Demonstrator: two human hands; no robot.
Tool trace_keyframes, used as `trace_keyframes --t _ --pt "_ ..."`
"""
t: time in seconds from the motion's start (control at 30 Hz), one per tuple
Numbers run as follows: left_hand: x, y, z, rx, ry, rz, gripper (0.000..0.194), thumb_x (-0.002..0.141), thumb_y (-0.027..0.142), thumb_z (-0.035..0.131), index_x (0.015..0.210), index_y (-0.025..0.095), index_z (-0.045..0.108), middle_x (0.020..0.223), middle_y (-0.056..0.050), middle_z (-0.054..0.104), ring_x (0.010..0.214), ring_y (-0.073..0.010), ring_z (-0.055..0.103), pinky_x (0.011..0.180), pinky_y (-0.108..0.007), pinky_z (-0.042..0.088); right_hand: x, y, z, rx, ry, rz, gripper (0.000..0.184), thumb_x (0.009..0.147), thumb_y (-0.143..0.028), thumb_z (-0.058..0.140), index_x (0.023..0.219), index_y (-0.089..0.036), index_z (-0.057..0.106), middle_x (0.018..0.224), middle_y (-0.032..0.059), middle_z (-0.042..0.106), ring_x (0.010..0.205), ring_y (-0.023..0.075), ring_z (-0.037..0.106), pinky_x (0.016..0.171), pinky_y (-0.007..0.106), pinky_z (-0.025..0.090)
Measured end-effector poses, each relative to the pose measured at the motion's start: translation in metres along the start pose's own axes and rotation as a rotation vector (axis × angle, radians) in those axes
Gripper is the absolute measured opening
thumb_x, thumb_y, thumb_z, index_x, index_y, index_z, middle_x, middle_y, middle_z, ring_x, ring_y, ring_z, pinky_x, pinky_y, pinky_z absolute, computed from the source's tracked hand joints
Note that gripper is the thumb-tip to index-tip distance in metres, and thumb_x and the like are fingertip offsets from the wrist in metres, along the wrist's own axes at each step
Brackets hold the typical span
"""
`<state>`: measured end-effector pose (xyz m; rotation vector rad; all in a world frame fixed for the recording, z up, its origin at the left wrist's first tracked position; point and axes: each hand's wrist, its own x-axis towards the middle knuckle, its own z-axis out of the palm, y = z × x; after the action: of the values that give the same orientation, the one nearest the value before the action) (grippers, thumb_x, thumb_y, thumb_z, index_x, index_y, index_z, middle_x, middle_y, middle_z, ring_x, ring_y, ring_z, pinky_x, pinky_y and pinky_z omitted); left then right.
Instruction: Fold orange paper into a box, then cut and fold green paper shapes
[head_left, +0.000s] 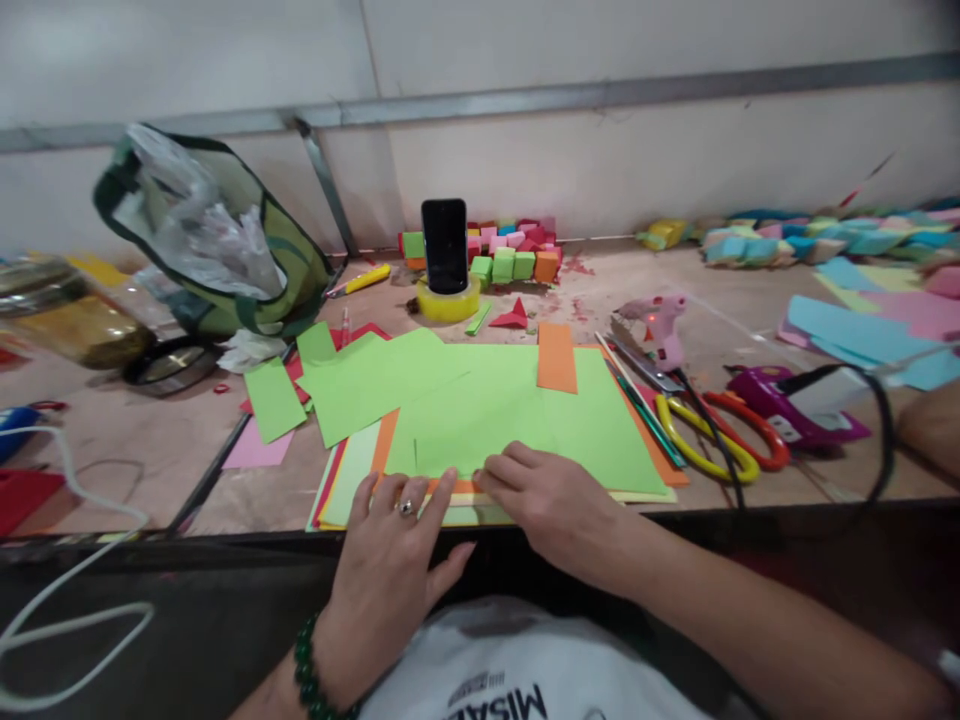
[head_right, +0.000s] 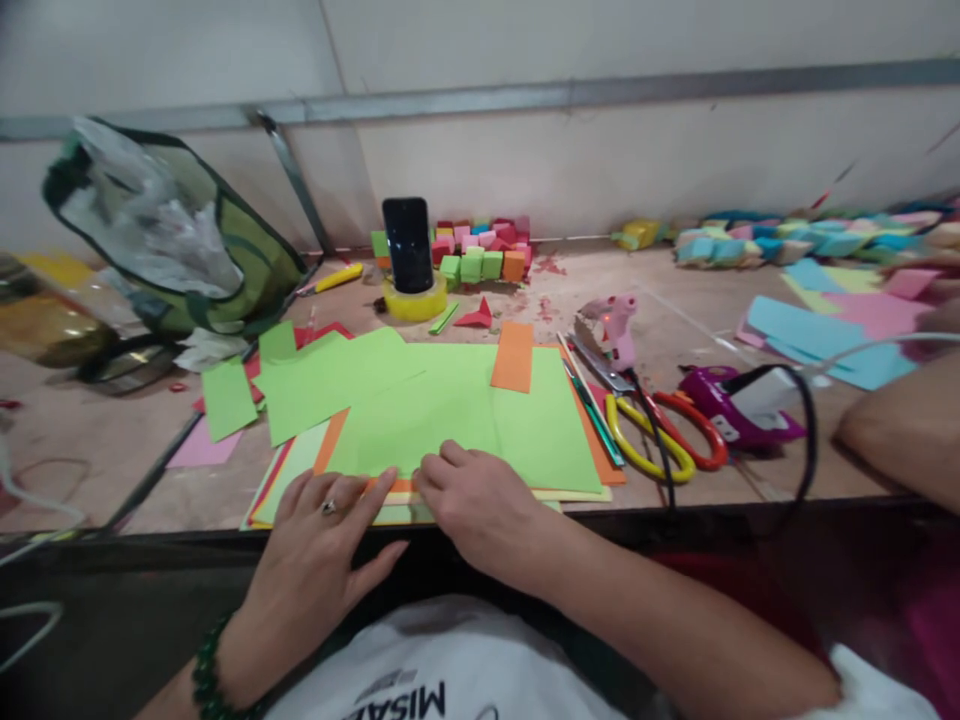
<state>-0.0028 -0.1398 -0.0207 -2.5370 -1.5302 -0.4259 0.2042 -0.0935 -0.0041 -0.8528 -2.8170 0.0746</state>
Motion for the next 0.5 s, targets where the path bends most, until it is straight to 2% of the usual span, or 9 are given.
trace_keyframes --t 0.13,0.3,0.4,0.5 --pt "-0.005 -0.001 0.0 -0.004 0.008 -0.017 0.05 0.083 0.037 0.061 0.124 0.008 0.056 0.106 -0.013 0.063 0.098 -0.0298 0.049 0.096 -0.051 0.034 -0.029 0.012 0.001 -0.013 0.1 0.135 0.031 0.081 0.003 0.043 0.102 -0.009 0.064 0.086 0.0105 0.063 0.083 0.0213 0.053 0.068 0.031 0.051" --pt "-0.006 -0.002 0.001 0.007 0.004 -0.023 0.045 0.085 0.034 0.061 0.124 0.012 0.057 0.105 -0.011 0.064 0.099 -0.03 0.05 0.095 -0.051 0.034 -0.062 0.014 0.002 -0.137 0.231 0.272 0.036 0.078 0.005 0.041 0.102 -0.005 0.065 0.087 0.0126 0.065 0.083 0.023 0.055 0.068 0.033 0.051" --pt "-0.005 -0.002 0.0 0.041 -0.022 -0.022 0.046 0.083 0.033 0.065 0.124 0.014 0.057 0.104 -0.011 0.064 0.099 -0.0308 0.05 0.093 -0.051 0.036 -0.07 0.011 -0.001 -0.16 0.236 0.363 0.036 0.078 0.003 0.041 0.1 -0.011 0.066 0.087 0.0101 0.067 0.083 0.0222 0.057 0.066 0.032 0.05" --pt "-0.002 -0.006 -0.007 0.045 -0.069 0.005 0.053 0.081 0.042 0.065 0.124 0.013 0.057 0.102 -0.012 0.063 0.095 -0.0311 0.052 0.09 -0.051 0.039 -0.078 0.021 -0.01 -0.132 0.219 0.507 0.034 0.081 -0.002 0.041 0.099 -0.017 0.066 0.092 0.0066 0.067 0.086 0.0182 0.06 0.07 0.027 0.049"
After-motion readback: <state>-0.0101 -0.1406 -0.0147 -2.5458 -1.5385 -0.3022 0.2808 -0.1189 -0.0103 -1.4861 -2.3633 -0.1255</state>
